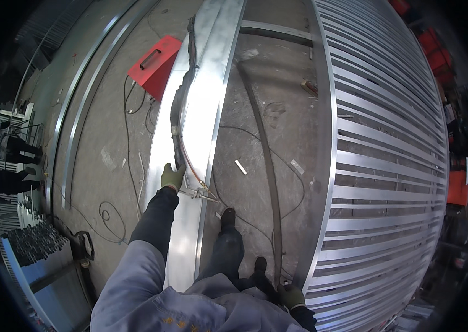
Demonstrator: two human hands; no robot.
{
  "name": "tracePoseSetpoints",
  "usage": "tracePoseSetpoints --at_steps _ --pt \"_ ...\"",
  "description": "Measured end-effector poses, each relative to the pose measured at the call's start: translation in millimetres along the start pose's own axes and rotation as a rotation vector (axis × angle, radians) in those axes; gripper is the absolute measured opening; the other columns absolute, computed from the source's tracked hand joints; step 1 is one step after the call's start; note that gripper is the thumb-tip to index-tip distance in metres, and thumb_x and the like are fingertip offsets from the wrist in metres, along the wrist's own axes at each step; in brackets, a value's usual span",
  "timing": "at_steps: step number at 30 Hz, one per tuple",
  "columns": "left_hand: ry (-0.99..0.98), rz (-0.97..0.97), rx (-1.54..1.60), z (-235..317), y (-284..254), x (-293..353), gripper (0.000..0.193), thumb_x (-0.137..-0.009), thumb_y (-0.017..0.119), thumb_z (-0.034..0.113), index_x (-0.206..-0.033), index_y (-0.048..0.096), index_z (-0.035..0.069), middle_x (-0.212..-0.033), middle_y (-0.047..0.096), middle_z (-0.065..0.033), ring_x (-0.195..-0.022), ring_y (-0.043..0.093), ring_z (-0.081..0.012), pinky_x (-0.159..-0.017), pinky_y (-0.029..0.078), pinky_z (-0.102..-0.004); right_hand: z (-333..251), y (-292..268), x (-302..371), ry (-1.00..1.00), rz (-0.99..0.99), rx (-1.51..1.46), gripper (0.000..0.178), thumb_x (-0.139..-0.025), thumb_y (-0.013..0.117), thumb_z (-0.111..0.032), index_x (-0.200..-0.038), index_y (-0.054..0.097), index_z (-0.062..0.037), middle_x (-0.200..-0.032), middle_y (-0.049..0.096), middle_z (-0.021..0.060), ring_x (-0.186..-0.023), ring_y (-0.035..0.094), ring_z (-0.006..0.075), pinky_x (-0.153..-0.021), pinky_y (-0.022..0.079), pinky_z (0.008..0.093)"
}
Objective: The person welds a metal frame structure using a handheld welding torch. They position the torch along the seams of the frame and apply welds to join the metal components together.
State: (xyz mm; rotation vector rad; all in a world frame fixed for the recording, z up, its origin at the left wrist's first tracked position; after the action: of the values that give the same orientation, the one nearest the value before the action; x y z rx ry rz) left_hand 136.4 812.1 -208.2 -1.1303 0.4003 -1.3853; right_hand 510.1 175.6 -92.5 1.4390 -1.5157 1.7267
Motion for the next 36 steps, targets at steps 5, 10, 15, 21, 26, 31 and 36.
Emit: tracePoseSetpoints --at_steps 5,10,15,21,26,31,36 --pt "-0.091 -0.105 0.067 9.1 28.1 -32.8 0.076 -0.086 0.084 0.053 -0.131 0.068 -0.006 -0.124 0.079 -0.0285 -0.116 0.077 -0.0457 -0.104 0.059 -0.0485 -56.9 -1.7 -4.7 0.009 -0.055 -0.194 0.061 -0.101 0.064 -0.062 -0.124 0.084 -0.0092 -0.120 0.081 0.0244 -0.120 0.076 0.0432 -0.105 0.058 0.0494" --pt "-0.105 -0.132 0.022 -0.8 40.1 -51.0 0.078 -0.079 0.092 0.050 -0.128 0.067 -0.006 -0.121 0.080 -0.0254 -0.111 0.079 -0.0409 -0.100 0.061 -0.0456 -141.1 -35.5 12.4 -0.078 0.033 -0.133 0.049 -0.108 0.064 -0.048 -0.125 0.080 -0.0049 -0.113 0.082 0.0205 -0.110 0.079 0.0334 -0.097 0.059 0.0425" --pt "-0.135 -0.580 0.331 8.4 65.4 -38.7 0.060 -0.078 0.096 0.050 -0.107 0.080 0.000 -0.095 0.079 -0.0079 -0.082 0.074 -0.0209 -0.072 0.058 -0.0384 -200.8 -53.6 11.0 -0.259 0.005 -0.264 0.053 -0.107 0.067 -0.050 -0.136 0.077 -0.0073 -0.127 0.079 0.0248 -0.121 0.076 0.0388 -0.103 0.058 0.0465" --pt "-0.197 -0.768 0.846 102.8 65.8 83.7 0.045 -0.093 0.089 0.041 -0.118 0.074 0.008 -0.099 0.071 -0.0016 -0.083 0.071 -0.0179 -0.079 0.061 -0.0355 -267.0 -70.3 36.6 -0.394 -0.108 -0.419 0.050 -0.107 0.073 -0.044 -0.137 0.076 -0.0036 -0.125 0.081 0.0187 -0.110 0.080 0.0261 -0.097 0.061 0.0376" --pt "-0.071 -0.761 1.208 213.1 15.9 169.4 0.047 -0.102 0.080 0.042 -0.129 0.078 0.004 -0.107 0.074 -0.0038 -0.091 0.072 -0.0168 -0.085 0.061 -0.0354 -262.1 -65.7 35.7 -0.503 -0.177 -0.368 0.054 -0.110 0.072 -0.037 -0.147 0.069 0.0008 -0.131 0.079 0.0164 -0.117 0.076 0.0213 -0.103 0.058 0.0356" --pt "0.023 -0.858 1.398 278.4 -23.7 285.4 0.039 -0.106 0.077 0.043 -0.124 0.079 0.008 -0.105 0.072 -0.0015 -0.091 0.071 -0.0138 -0.084 0.060 -0.0337 -256.4 -110.2 62.6 -0.709 0.026 -0.477 0.077 -0.099 0.083 -0.041 -0.159 0.057 -0.0002 -0.142 0.074 0.0163 -0.123 0.074 0.0245 -0.105 0.057 0.0378" --pt "-0.037 -1.210 1.447 314.2 -69.1 510.2 0.036 -0.106 0.077 0.037 -0.120 0.072 0.004 -0.106 0.074 -0.0050 -0.093 0.074 -0.0169 -0.088 0.062 -0.0344 -180.1 -135.5 115.0 -0.803 0.144 -0.510 0.072 -0.093 0.089 -0.030 -0.152 0.061 -0.0018 -0.139 0.072 0.0115 -0.124 0.070 0.0215 -0.103 0.058 0.0405"
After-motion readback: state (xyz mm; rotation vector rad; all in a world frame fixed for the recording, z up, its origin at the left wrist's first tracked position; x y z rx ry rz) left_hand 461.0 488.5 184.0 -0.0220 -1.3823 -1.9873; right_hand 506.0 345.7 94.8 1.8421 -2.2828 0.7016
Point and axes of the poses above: each hand's wrist, its own x-axis away from the middle knuckle, its own y-axis out of the palm, z = x × y, the point moved 8 cm from there along -x, towards the middle knuckle
